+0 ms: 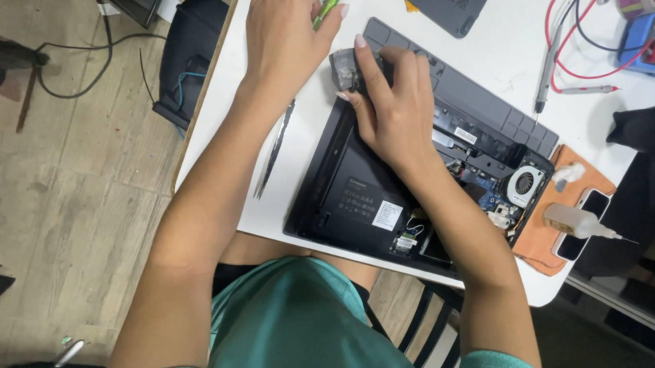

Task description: Disassembling the internal components of a laptop using a screwdriver and prying tools.

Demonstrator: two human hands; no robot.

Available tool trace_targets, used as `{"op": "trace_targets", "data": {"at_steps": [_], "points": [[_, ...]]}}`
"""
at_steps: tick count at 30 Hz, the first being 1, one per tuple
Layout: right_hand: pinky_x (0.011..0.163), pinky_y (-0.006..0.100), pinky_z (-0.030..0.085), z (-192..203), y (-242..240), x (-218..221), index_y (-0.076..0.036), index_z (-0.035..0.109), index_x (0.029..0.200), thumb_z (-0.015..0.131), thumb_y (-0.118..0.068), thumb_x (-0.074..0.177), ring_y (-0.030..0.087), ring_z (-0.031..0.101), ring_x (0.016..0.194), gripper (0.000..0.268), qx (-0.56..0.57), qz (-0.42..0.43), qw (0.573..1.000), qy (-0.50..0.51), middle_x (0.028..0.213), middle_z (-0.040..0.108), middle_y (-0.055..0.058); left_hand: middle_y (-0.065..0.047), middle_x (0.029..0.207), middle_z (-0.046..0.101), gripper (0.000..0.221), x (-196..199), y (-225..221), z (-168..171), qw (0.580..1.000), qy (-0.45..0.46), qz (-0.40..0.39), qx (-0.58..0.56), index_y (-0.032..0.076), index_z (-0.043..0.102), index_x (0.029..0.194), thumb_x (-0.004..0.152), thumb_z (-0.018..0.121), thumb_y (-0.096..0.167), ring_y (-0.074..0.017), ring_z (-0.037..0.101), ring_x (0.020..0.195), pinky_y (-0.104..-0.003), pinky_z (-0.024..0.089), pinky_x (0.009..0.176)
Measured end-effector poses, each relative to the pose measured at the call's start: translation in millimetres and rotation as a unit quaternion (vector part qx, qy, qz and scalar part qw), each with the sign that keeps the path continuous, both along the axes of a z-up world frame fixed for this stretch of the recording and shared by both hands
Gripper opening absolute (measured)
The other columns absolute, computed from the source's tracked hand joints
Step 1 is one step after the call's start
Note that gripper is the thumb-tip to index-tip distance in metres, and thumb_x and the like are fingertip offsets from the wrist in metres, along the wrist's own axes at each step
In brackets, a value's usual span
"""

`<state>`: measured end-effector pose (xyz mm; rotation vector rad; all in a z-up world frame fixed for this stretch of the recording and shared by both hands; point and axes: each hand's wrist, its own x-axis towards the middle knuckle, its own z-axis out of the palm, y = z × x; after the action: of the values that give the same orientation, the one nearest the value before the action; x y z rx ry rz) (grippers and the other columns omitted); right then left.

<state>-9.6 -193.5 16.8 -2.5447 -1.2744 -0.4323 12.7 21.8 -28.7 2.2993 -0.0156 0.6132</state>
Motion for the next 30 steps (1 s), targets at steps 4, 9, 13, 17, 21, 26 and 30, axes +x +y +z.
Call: {"op": "trace_targets", "data": {"at_steps": [4, 9, 13, 17, 21, 26, 30], "points": [[0.088, 0.045, 0.046, 3.1, -1.6, -1.3, -0.016, 0.033, 0.167, 0.049, -0.040, 0.125, 0.035, 0.049, 0.098, 0.052, -0.006, 0.005, 1.000, 0.004, 0.126, 0.055, 0.022, -0.001, 0.074, 0.068, 0.020, 0.0, -1.0, 1.1, 1.000, -0.006, 0.002, 0.012, 0.013, 0.066, 0.098, 0.096, 0.085, 0.022, -0.0286, 0.064, 0.068, -0.046, 0.050, 0.068], [0.095, 0.047, 0.045, 6.0, -7.9, -3.9, -0.013, 0.039, 0.164, 0.052, -0.033, 0.122, 0.036, 0.053, 0.106, 0.049, 0.040, 0.012, 0.998, 0.037, 0.127, 0.056, 0.024, -0.003, 0.074, 0.063, 0.028, -0.5, -2.6, 3.1, 0.999, 0.032, 0.002, 0.014, 0.013, 0.061, 0.083, 0.098, 0.081, 0.026, -0.0313, 0.061, 0.071, -0.047, 0.048, 0.068], [0.098, 0.040, 0.048, 26.2, -22.6, 0.7, -0.012, 0.050, 0.158, 0.063, -0.030, 0.116, 0.030, 0.055, 0.111, 0.047, 0.178, -0.051, 0.969, 0.164, 0.119, 0.054, 0.016, -0.004, 0.075, 0.067, 0.025, -2.5, -3.7, 6.2, 1.000, 0.025, -0.008, 0.016, 0.012, 0.064, 0.087, 0.099, 0.081, 0.025, -0.0332, 0.064, 0.073, -0.048, 0.049, 0.067], [0.090, 0.034, 0.048, 37.5, -69.9, 30.7, -0.004, 0.057, 0.152, 0.062, -0.033, 0.116, 0.023, 0.055, 0.111, 0.047, 0.306, -0.138, 0.919, 0.208, 0.125, 0.061, 0.014, -0.005, 0.078, 0.067, 0.022, -5.5, -7.4, 12.7, 0.999, 0.018, -0.038, -0.007, 0.011, 0.066, 0.089, 0.101, 0.080, 0.023, -0.0281, 0.063, 0.073, -0.044, 0.048, 0.066], [0.079, 0.035, 0.043, 22.9, -136.6, 79.1, -0.002, 0.062, 0.152, 0.071, -0.024, 0.119, 0.020, 0.046, 0.085, 0.040, 0.250, -0.182, 0.947, 0.080, 0.110, 0.051, 0.013, -0.005, 0.081, 0.067, 0.014, -7.3, -10.5, 24.0, 0.992, -0.016, -0.102, -0.076, 0.009, 0.066, 0.095, 0.105, 0.071, 0.016, -0.0241, 0.061, 0.074, -0.040, 0.045, 0.060], [0.085, 0.044, 0.054, -19.2, -195.0, 119.6, 0.007, 0.063, 0.144, 0.072, -0.018, 0.115, 0.033, 0.062, 0.100, 0.039, 0.142, -0.238, 0.961, 0.006, 0.111, 0.051, 0.017, -0.003, 0.078, 0.056, 0.014, -14.9, -15.3, 38.5, 0.983, 0.025, -0.152, -0.101, 0.008, 0.059, 0.092, 0.104, 0.065, 0.008, -0.0204, 0.051, 0.067, -0.038, 0.038, 0.058], [0.087, 0.051, 0.053, -37.0, -214.1, 130.6, 0.010, 0.062, 0.141, 0.074, -0.012, 0.111, 0.039, 0.057, 0.100, 0.039, 0.030, -0.276, 0.960, -0.033, 0.109, 0.051, 0.019, -0.002, 0.083, 0.062, 0.008, -15.0, -18.0, 38.9, 0.976, 0.043, -0.176, -0.122, 0.009, 0.065, 0.100, 0.105, 0.069, 0.014, -0.0181, 0.057, 0.072, -0.034, 0.044, 0.061]]}}
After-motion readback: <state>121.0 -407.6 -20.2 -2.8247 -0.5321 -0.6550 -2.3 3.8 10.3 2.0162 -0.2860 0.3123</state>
